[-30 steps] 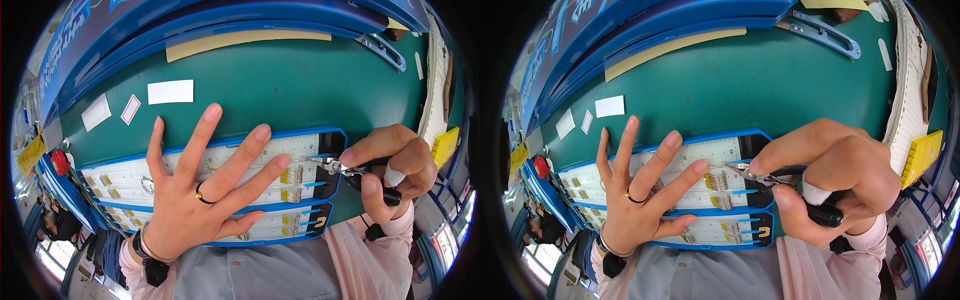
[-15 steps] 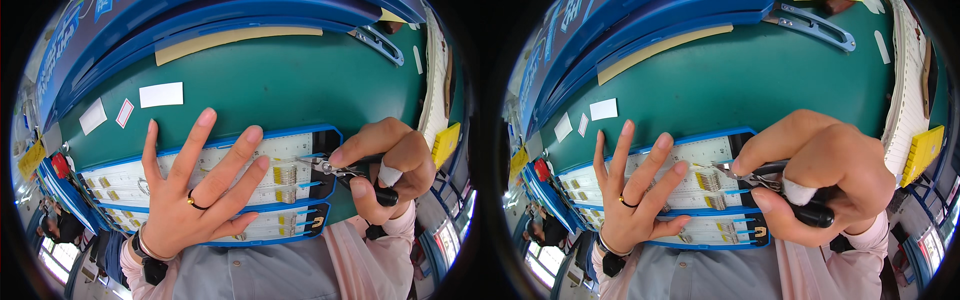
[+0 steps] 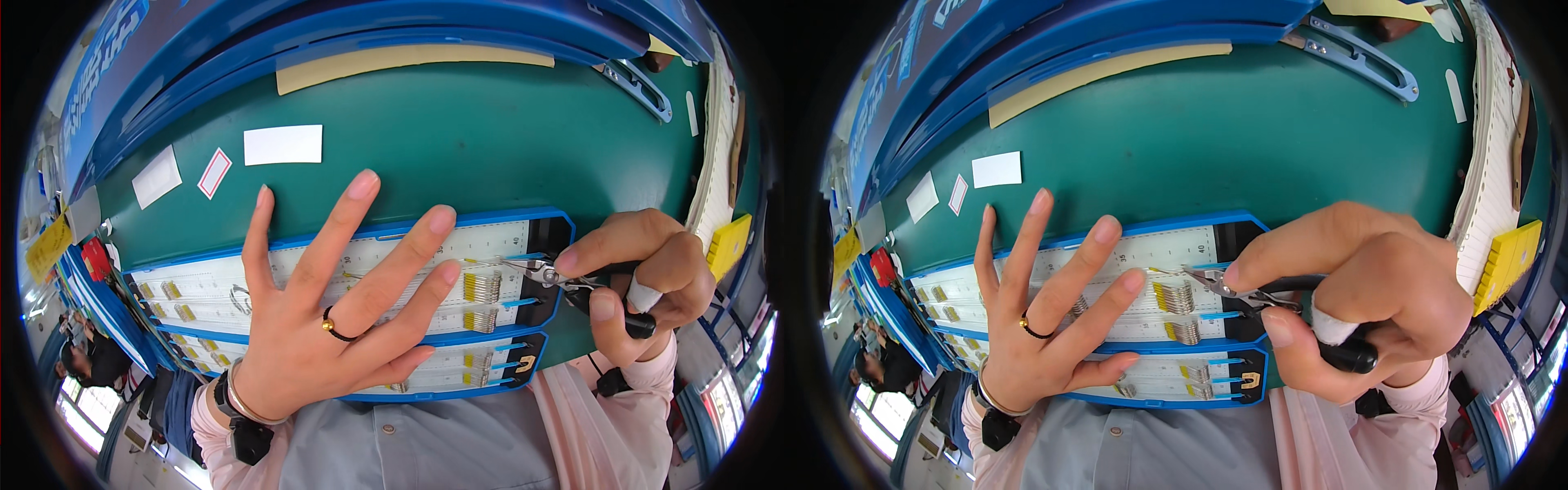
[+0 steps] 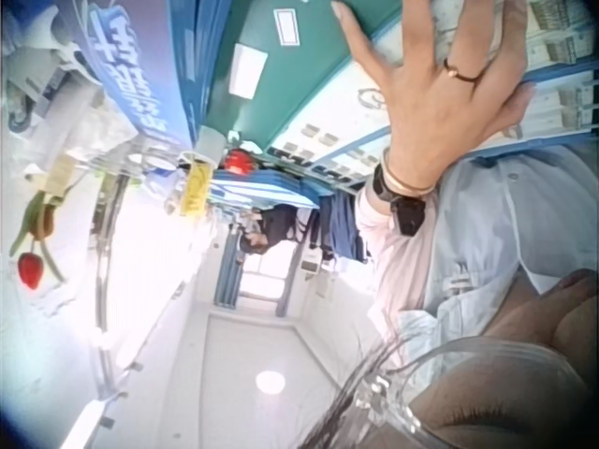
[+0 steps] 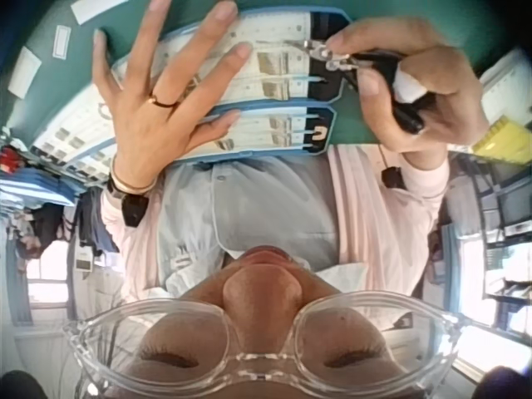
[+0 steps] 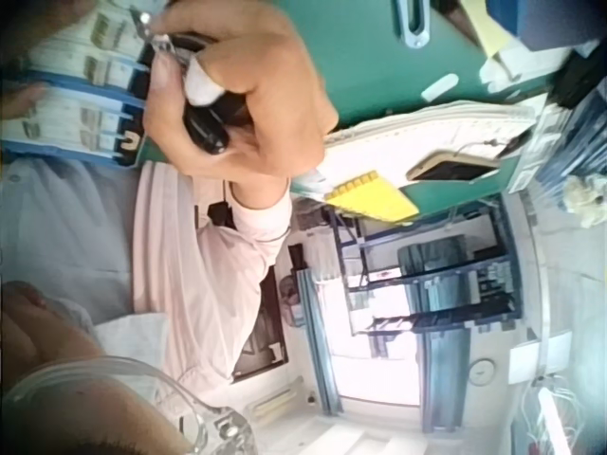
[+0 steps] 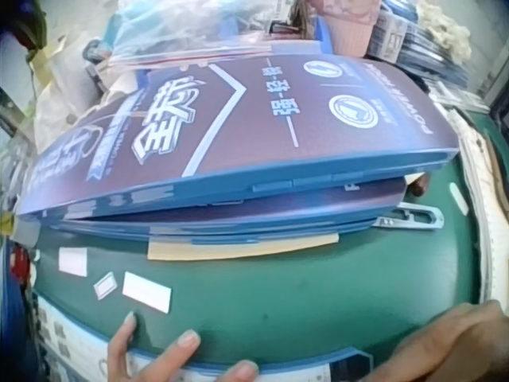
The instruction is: Trimming and preparing electronic components on LED strips using nippers.
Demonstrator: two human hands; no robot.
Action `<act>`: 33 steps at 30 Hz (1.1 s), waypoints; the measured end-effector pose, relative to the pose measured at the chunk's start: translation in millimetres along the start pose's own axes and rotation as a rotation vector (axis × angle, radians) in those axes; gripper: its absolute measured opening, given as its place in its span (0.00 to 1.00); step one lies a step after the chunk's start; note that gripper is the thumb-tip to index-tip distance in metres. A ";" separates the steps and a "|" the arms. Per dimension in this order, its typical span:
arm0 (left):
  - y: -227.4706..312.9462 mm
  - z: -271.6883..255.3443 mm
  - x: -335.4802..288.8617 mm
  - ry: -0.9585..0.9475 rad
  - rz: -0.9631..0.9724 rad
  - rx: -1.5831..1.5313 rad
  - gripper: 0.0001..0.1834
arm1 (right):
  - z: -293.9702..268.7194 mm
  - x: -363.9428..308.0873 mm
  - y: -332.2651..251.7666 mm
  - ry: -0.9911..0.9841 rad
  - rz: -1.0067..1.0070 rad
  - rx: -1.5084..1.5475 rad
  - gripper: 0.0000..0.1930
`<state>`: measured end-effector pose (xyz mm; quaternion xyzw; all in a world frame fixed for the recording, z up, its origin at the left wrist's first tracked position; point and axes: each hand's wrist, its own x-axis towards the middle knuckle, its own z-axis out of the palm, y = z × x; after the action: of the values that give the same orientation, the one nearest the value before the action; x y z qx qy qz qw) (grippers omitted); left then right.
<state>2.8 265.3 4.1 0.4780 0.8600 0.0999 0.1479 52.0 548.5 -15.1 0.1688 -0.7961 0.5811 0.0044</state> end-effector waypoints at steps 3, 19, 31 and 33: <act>0.6 0.0 -0.6 -0.004 0.000 -0.006 0.28 | -2.4 0.3 -1.6 -0.016 -0.001 -0.024 0.14; 7.8 -67.7 -62.0 0.025 0.437 -1.498 0.13 | 7.1 4.9 -10.0 0.317 0.131 0.411 0.15; 53.5 -78.3 -132.8 0.575 0.595 -1.260 0.08 | 14.2 -24.9 8.1 0.358 0.150 0.242 0.18; 83.1 -84.1 -153.7 0.740 0.426 -1.299 0.08 | 16.3 -22.9 14.1 0.346 0.158 0.198 0.20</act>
<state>116.0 175.3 133.4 0.3861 0.5121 0.7632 0.0792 72.8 543.2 -38.0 0.0032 -0.7334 0.6752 0.0789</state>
